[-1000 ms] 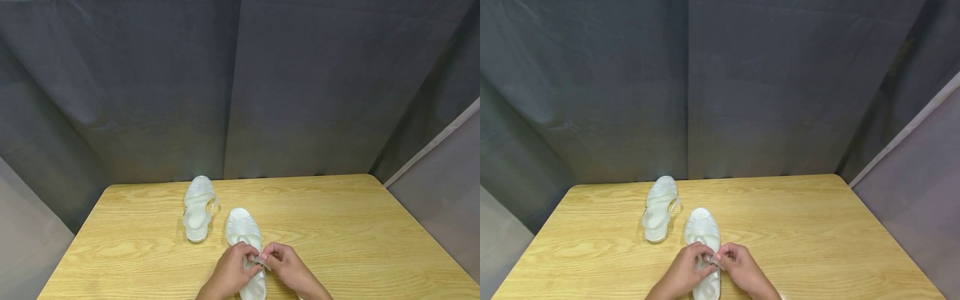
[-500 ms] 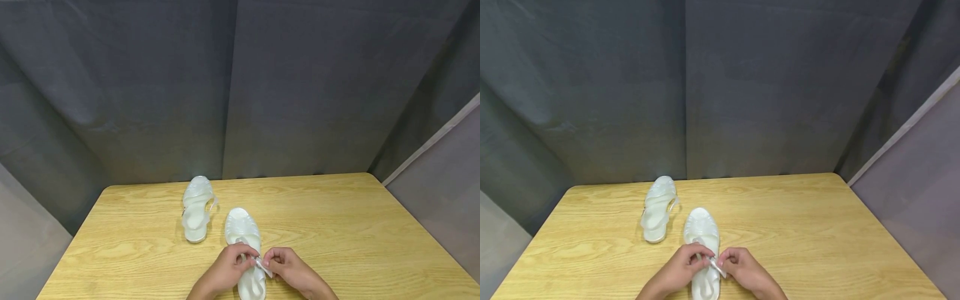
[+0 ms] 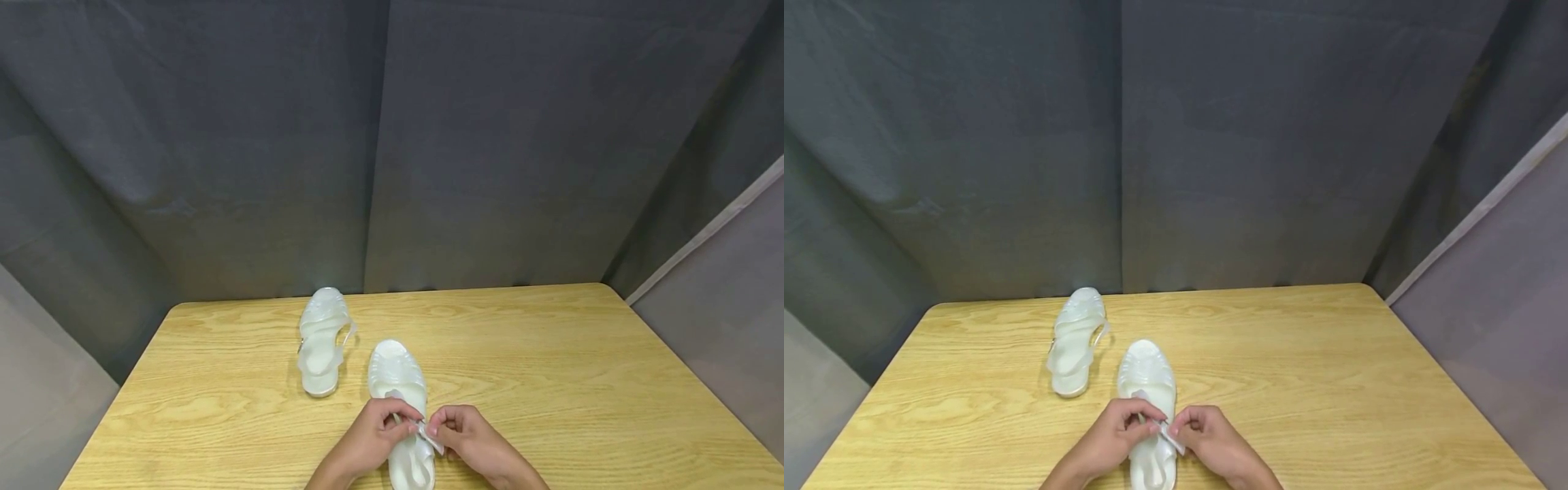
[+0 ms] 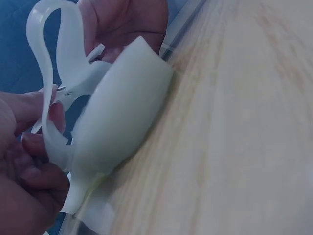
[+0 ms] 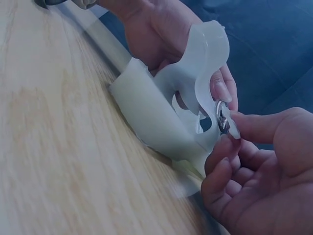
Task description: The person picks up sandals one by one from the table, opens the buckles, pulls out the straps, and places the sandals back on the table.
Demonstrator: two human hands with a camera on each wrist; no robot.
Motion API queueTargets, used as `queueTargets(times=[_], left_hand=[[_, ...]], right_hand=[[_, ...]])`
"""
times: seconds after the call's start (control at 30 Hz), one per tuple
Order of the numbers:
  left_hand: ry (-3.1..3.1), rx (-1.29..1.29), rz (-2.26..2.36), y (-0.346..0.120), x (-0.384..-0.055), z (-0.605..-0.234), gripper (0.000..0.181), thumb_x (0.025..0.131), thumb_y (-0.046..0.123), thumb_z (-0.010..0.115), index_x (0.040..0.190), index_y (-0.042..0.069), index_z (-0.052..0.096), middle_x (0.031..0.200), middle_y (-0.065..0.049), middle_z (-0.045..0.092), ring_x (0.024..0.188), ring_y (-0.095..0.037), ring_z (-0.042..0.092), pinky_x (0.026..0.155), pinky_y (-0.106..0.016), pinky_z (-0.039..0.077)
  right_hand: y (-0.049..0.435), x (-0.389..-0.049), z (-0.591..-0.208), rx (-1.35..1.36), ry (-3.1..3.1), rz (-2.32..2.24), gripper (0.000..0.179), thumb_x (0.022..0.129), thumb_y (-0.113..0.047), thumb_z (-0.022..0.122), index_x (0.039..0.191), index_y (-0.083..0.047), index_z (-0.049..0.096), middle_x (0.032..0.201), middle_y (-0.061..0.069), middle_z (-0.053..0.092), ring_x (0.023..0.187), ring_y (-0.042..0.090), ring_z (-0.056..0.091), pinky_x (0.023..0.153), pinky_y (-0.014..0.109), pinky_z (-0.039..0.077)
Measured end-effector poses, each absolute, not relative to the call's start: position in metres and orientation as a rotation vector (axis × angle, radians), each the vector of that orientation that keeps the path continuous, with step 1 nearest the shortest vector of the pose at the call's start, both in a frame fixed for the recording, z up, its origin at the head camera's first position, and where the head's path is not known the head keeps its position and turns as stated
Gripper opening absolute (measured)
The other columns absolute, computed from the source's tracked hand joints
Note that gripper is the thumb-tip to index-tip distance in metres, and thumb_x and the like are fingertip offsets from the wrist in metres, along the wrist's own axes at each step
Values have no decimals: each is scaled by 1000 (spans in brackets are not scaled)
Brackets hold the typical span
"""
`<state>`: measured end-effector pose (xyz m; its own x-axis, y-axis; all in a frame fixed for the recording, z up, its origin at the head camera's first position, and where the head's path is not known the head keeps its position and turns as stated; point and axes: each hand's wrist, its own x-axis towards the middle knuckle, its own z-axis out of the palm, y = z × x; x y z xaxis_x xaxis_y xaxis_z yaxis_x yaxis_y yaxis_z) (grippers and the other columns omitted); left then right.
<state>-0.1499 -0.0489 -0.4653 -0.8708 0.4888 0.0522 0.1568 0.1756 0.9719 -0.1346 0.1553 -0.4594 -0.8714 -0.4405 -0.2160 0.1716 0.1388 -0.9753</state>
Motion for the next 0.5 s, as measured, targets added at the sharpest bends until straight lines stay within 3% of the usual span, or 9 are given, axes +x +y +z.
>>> queueTargets(times=[0.5], left_hand=[[2251, 683, 1738, -48, -145, -464, 11, 88, 17, 65, 97, 15, 70, 83, 7, 55, 69, -3, 42, 60, -17, 38]], right_hand=[[149, -134, -461, -202, 1961, -1829, 23, 92, -21, 59, 92, 2, 59, 78, -1, 56, 68, 9, 49, 57, 19, 42]])
